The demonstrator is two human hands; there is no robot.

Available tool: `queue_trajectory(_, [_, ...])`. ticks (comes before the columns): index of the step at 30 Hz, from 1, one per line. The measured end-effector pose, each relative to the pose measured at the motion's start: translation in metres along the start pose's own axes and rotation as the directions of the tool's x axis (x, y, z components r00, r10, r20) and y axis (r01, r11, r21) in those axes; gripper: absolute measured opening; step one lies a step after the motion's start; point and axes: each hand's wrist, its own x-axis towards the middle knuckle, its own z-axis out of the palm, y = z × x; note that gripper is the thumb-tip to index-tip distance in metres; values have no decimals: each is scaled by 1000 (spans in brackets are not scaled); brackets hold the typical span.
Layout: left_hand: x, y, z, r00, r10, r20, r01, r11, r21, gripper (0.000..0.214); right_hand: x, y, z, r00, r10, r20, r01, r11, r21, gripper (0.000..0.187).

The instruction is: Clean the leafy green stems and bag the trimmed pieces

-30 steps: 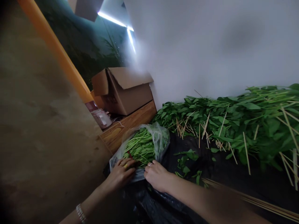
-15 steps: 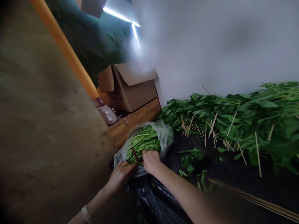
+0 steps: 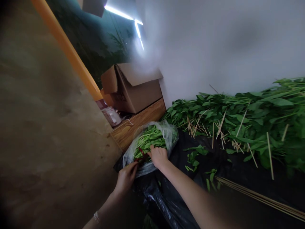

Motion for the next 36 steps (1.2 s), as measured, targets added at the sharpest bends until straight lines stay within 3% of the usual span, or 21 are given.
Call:
queue_trajectory(6, [10,18,3,994,-104,-40,105,994,35,23,0,1,1,1000,9,4,-9,1000,0,31])
queue_trajectory(12, [24,30,-5,964,-235,122,196,943,268,13,1,-1,0,999,13,31,-13,1000,-1,33])
queue_trajectory(20, [35,38,-17,911,-278,304,167,924,345,9,3,-2,0,998,26,60,-26,1000,1,36])
queue_trajectory(24, [29,33,-16,962,-179,208,99,933,346,10,3,-3,-1,997,36,70,-36,999,12,38])
queue_trajectory(28, [22,32,-15,981,-135,140,101,968,229,12,3,-3,-3,996,28,89,-30,999,24,39])
queue_trajectory(32, [25,32,-20,975,-184,124,195,977,-82,10,7,-3,-6,991,41,124,-45,999,29,42])
queue_trajectory(36, [36,27,-27,949,-275,152,314,836,-450,17,11,-4,-8,985,76,156,-83,996,39,42])
